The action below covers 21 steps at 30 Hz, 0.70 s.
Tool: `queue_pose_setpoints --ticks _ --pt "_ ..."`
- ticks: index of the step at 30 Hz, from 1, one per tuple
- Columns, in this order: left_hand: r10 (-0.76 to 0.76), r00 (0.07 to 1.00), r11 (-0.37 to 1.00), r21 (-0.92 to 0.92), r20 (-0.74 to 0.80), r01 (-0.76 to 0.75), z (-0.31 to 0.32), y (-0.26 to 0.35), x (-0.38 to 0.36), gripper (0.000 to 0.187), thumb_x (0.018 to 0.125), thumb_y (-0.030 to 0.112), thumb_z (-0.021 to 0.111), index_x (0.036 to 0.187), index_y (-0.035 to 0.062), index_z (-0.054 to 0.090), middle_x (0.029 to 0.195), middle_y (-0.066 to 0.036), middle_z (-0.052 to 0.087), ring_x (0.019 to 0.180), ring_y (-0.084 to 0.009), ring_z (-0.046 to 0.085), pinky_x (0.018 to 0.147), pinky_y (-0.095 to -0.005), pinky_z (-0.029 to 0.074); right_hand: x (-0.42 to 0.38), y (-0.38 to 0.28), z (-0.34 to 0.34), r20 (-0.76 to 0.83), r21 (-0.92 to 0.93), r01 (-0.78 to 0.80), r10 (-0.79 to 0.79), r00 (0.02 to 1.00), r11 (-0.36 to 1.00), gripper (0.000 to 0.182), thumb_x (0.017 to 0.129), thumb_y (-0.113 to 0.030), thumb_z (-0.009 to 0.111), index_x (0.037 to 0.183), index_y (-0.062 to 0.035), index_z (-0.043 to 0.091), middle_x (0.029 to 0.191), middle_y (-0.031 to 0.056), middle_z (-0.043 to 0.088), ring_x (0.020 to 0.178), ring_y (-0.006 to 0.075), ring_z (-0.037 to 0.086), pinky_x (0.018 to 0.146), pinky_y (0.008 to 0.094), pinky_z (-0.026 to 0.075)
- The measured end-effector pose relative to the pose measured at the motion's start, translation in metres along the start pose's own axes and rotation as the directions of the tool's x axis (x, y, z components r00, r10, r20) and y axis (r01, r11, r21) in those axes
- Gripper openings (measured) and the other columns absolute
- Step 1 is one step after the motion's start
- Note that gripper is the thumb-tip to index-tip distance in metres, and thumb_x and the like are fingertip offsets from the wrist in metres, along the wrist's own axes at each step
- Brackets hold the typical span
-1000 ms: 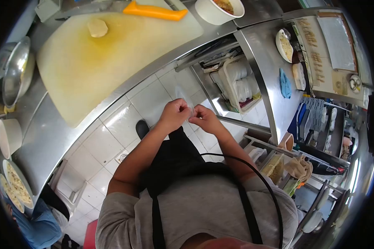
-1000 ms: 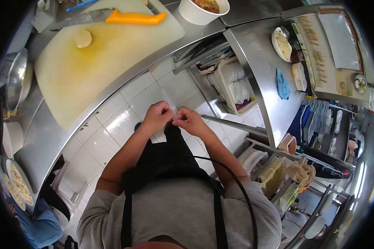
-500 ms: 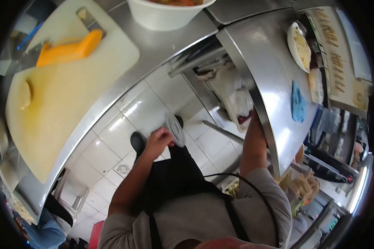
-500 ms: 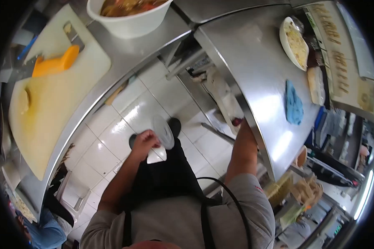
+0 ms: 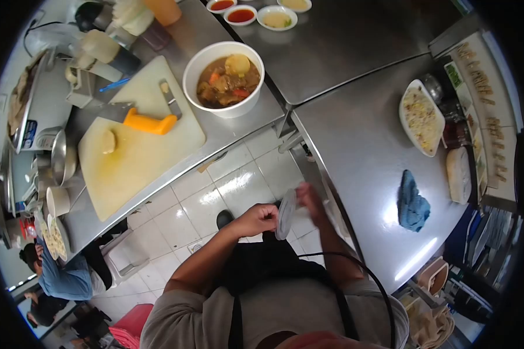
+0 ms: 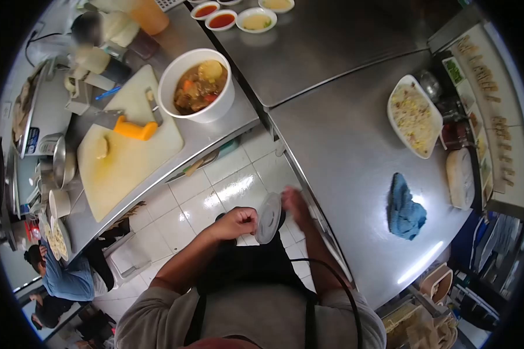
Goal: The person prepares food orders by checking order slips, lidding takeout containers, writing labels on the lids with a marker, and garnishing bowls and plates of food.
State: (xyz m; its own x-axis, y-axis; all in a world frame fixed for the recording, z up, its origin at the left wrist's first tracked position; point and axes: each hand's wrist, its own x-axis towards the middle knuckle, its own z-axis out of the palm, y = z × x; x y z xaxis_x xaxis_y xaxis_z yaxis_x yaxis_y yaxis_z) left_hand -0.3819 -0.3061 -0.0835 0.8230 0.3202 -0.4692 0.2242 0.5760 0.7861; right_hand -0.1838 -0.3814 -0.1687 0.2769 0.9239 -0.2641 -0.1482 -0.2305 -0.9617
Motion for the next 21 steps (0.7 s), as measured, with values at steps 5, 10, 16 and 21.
queue_pose_setpoints --ticks 5,10,16,21 --pt "0.176 0.984 0.982 -0.073 0.020 -0.174 0.002 0.067 -0.035 0.003 0.076 0.004 0.052 0.077 0.0026 0.050 0.070 -0.002 0.052 0.065 -0.0091 0.051 0.062 -0.0228 0.043 -0.013 -0.106 0.040 0.091 0.132 -0.181 0.170 0.981 0.975 0.015 0.077 -0.016 0.053 0.088 -0.0072 0.047 0.065 -0.0034 0.045 0.050 0.0033 0.041 0.043 0.0181 0.032" --pt "0.442 0.467 0.791 0.088 -0.766 -0.605 -0.026 0.141 -0.045 0.012 0.080 0.017 0.048 0.087 0.0081 0.045 0.081 -0.001 0.049 0.076 -0.0125 0.049 0.068 -0.0287 0.042 0.071 -0.222 0.057 -0.060 0.002 0.069 -0.069 0.996 0.998 0.015 0.076 -0.016 0.055 0.086 -0.0065 0.049 0.063 -0.0025 0.046 0.049 0.0038 0.041 0.040 0.0183 0.032" --pt "0.468 0.242 0.644 0.140 -0.850 -0.752 -0.078 0.208 -0.008 0.027 0.082 0.013 0.044 0.106 0.0026 0.036 0.094 -0.004 0.040 0.086 -0.0109 0.040 0.076 -0.0230 0.035 0.185 -0.278 0.119 0.013 -0.479 0.270 -0.300 0.954 0.835 0.034 0.073 -0.025 0.059 0.095 -0.0015 0.049 0.087 0.0108 0.053 0.076 0.0181 0.051 0.068 0.0287 0.042" --pt "0.560 0.270 0.708 0.283 -0.783 -0.647 -0.104 0.220 0.022 0.025 0.084 0.011 0.038 0.106 0.0007 0.036 0.099 -0.007 0.041 0.088 -0.0128 0.041 0.079 -0.0230 0.033 0.196 -0.280 0.148 0.101 -0.784 0.320 -0.400 0.911 0.532 0.040 0.071 -0.030 0.060 0.097 -0.0028 0.049 0.101 0.0183 0.046 0.093 0.0306 0.046 0.078 0.0366 0.038"
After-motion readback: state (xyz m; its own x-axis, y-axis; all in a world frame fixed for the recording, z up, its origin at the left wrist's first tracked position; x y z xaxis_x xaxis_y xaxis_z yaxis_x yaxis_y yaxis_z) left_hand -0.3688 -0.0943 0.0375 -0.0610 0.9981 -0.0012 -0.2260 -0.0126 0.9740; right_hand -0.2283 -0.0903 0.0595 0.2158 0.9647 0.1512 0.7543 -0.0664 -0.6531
